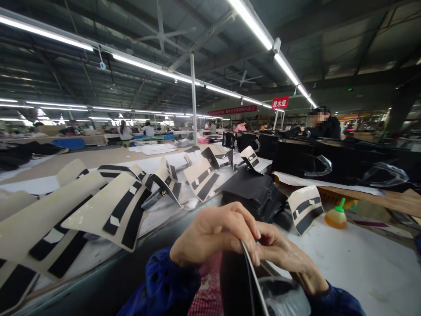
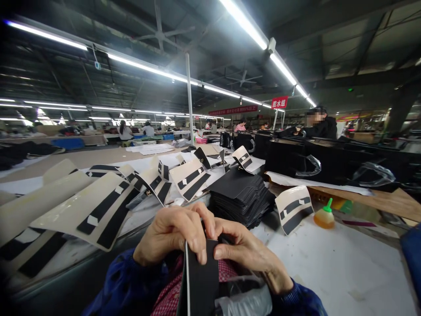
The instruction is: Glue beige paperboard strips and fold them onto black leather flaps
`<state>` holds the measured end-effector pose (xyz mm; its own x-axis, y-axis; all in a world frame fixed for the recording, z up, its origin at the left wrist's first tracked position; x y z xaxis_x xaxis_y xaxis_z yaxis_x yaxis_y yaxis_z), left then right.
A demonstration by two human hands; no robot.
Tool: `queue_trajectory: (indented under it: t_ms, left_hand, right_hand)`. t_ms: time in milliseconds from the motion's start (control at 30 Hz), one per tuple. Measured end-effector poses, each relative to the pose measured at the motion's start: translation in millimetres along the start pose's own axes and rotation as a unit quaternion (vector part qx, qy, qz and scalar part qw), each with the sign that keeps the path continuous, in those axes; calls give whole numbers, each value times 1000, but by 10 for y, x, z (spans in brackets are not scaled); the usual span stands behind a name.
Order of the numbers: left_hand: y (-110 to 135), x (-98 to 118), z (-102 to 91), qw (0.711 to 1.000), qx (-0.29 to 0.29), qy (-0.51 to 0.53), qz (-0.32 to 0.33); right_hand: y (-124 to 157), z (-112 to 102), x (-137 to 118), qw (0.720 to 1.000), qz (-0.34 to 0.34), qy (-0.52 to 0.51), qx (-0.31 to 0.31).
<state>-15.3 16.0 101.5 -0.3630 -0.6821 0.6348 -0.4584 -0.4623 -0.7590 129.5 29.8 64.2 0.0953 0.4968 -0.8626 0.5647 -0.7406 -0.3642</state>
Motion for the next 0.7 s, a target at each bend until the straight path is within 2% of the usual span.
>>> queue_trajectory:
  t_ms: [100, 200, 300, 367, 433, 500, 600, 700]
  left_hand:
    - [139, 105, -117, 1000, -26, 12, -4]
    - [307, 105, -167, 994, -67, 8, -82]
    - [418, 28, -238, 977, -32, -143, -152]
    - [428, 9, -277, 952, 26, -270, -138]
    - [424, -4, -266, 928, 73, -352, -101]
    - [438, -33, -225, 913, 92, -391, -75]
    - [508, -49, -196, 896, 99, -430, -50]
    - [611, -10, -254, 873, 122, -472, -29]
  right_hand:
    - [91, -121, 17, 999, 25, 21, 41]
    - [141, -209, -21, 988, 43, 109, 103]
    - [115, -198, -84, 961, 10, 234, 150]
    - [77, -138, -124, 936, -32, 302, 175]
    - [51, -45, -167, 911, -80, 349, 206]
    - [36, 81, -207, 890, -127, 374, 226]
    - [11, 254, -226, 878, -182, 373, 237]
    - [-14, 283, -181, 868, -208, 372, 255]
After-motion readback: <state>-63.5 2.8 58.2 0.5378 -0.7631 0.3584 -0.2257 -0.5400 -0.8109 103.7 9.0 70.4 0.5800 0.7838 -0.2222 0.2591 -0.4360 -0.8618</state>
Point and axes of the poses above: each hand's wrist, its own y-axis away from the middle knuckle, its own z-axis out of the palm, x = y × z, the point moved 5 cm from there along -y, towards the middle knuckle, and after that the axes turned 12 degrees about z, right-handed, at the moved point
